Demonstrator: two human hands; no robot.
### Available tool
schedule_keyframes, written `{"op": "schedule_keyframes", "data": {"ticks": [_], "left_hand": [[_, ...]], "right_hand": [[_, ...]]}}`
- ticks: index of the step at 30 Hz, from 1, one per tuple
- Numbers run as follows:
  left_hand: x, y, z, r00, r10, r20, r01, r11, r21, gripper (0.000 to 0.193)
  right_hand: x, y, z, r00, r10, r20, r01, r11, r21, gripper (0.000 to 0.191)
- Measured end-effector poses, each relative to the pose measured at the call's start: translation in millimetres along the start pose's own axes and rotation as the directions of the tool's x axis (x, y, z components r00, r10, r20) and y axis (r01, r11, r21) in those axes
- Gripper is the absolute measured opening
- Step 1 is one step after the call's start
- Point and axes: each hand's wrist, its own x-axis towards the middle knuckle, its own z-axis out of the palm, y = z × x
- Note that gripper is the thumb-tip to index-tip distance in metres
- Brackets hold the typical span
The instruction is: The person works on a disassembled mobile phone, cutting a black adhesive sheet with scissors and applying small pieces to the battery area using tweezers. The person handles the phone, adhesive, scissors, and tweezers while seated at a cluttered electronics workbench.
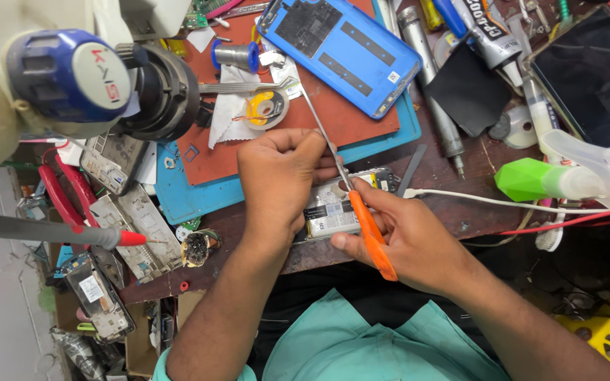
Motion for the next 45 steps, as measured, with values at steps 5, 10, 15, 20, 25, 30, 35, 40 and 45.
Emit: {"op": "schedule_keyframes", "data": {"ticks": [5, 10, 15, 20, 25, 30, 35, 40, 45], "left_hand": [[-3, -2, 4, 1.0, 0.013, -0.006, -0.013, 1.0, 0.0, 0.014], [-6, -2, 8, 0.999, 0.04, -0.013, -0.039, 0.999, 0.03, 0.014], [-8, -2, 9, 0.999, 0.038, -0.014, -0.038, 0.998, 0.042, 0.014], [-9, -5, 7, 0.999, 0.051, 0.0, -0.051, 0.998, 0.028, 0.014], [-10, -6, 0, 0.997, 0.026, 0.069, -0.028, 0.999, 0.024, 0.015], [-13, -5, -10, 0.989, -0.003, 0.146, 0.002, 1.0, 0.012, 0.018], [-14, -6, -12, 0.987, -0.012, 0.159, 0.01, 1.0, 0.014, 0.019], [-14, -5, -11, 0.988, -0.012, 0.156, 0.007, 1.0, 0.03, 0.02], [-13, -7, -7, 0.99, -0.007, 0.139, 0.003, 0.999, 0.035, 0.019]], "right_hand": [[-4, -1, -6, 0.999, -0.03, 0.022, 0.03, 1.0, 0.0, 0.08], [-7, -3, -9, 1.0, -0.02, 0.02, 0.021, 0.999, -0.037, 0.074], [-10, -4, -10, 0.999, -0.036, 0.013, 0.037, 0.998, -0.051, 0.074], [-12, -3, -10, 0.999, -0.04, 0.023, 0.041, 0.998, -0.039, 0.073], [-15, -11, -5, 0.998, -0.03, -0.062, 0.019, 0.984, -0.177, 0.088], [-22, -24, 3, 0.992, 0.016, -0.126, -0.062, 0.928, -0.368, 0.099], [-23, -28, 5, 0.99, 0.019, -0.138, -0.072, 0.918, -0.39, 0.098], [-24, -22, 3, 0.99, -0.028, -0.137, -0.027, 0.923, -0.383, 0.098], [-22, -20, 1, 0.991, -0.036, -0.132, -0.017, 0.926, -0.378, 0.095]]}}
